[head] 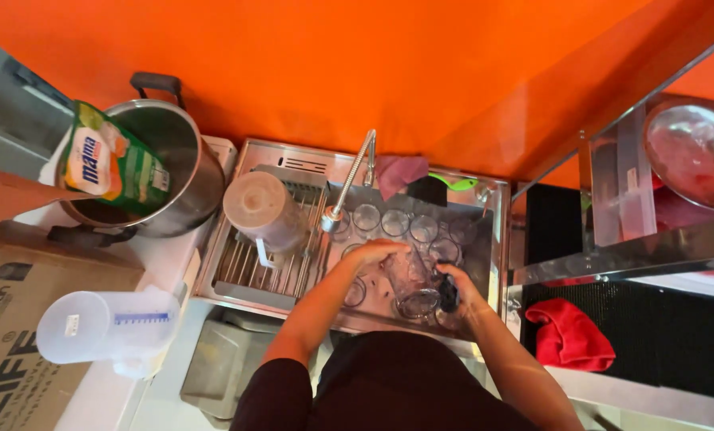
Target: The person scrubs multiple clear plastic glasses with a dark cloth in a stainless steel sink, rinses them under running water, and places them in a metal drying rack. The person repeats this process for several glasses throughout the clip.
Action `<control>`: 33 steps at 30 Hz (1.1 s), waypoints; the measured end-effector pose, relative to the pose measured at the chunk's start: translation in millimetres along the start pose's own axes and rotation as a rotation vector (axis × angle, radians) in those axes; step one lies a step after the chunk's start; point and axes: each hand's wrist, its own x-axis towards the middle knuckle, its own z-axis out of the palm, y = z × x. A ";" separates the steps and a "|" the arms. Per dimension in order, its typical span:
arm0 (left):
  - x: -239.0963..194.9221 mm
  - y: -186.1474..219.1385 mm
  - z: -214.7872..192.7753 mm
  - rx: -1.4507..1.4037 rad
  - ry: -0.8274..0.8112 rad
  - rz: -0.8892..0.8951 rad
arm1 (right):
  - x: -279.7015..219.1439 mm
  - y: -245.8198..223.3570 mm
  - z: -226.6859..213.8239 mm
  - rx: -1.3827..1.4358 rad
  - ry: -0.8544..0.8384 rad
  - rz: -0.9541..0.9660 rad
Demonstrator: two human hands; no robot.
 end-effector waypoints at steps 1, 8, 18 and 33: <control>16.1 -12.3 4.0 -0.050 -0.004 -0.053 | -12.8 -6.2 12.1 -0.035 0.043 0.037; 121.7 -130.8 17.6 -0.409 0.137 -0.334 | -18.2 5.7 24.4 0.175 -0.036 0.213; 3.9 -91.2 8.1 -0.822 -0.149 -0.335 | 1.9 29.3 19.2 0.231 -0.096 -0.133; -22.7 -99.7 -39.3 -0.771 0.175 0.153 | -49.4 0.6 48.3 0.206 0.098 -0.396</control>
